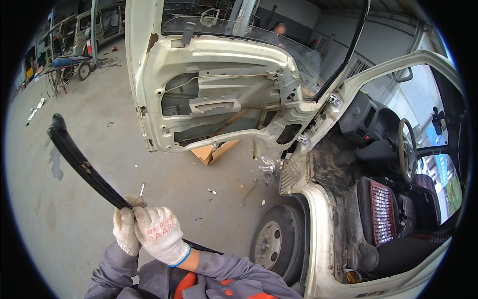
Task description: The person removes a headlight assembly from the front of a white van, then detaches the driver-side door and pulls out the door weather stripping. The removed parts are placed on the workshop floor.
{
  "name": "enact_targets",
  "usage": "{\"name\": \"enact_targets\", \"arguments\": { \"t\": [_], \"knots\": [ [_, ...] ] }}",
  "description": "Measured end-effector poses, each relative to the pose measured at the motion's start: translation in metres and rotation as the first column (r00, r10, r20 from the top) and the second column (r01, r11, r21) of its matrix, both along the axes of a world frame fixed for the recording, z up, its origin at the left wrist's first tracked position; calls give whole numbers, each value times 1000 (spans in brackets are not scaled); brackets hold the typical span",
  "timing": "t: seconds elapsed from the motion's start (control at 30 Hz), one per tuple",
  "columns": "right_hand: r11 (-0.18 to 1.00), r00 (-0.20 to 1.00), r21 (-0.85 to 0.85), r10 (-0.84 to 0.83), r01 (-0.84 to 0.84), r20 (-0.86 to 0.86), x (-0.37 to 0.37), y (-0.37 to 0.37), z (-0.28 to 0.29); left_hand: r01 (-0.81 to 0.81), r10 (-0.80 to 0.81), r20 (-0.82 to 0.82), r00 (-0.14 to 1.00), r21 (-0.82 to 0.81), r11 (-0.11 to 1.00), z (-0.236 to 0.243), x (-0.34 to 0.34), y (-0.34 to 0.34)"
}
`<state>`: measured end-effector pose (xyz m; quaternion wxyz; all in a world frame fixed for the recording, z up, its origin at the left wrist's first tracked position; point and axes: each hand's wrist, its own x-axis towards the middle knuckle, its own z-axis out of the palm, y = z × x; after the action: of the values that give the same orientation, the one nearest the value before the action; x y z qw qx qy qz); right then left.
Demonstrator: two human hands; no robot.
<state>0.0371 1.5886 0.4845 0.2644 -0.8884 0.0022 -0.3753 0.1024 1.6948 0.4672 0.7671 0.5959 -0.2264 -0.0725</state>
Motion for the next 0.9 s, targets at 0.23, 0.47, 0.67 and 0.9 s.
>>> {"name": "enact_targets", "arguments": {
  "t": [0.23,0.47,0.67,0.9],
  "knots": [
    [997,993,-27,72,-70,95,-3,-14,2,58,-55,-43,998,73,996,-6,-10,2],
    [999,991,-38,-24,29,133,-5,0,14,121,-121,-130,984,-14,993,2,-7,-2],
    [934,974,276,225,-225,34,-6,-8,18,119,-122,-52,991,-60,991,-26,-4,14],
    [984,991,124,123,-129,50,-13,-5,18,103,-106,-72,992,-47,994,-7,-18,9]
  ]
}}
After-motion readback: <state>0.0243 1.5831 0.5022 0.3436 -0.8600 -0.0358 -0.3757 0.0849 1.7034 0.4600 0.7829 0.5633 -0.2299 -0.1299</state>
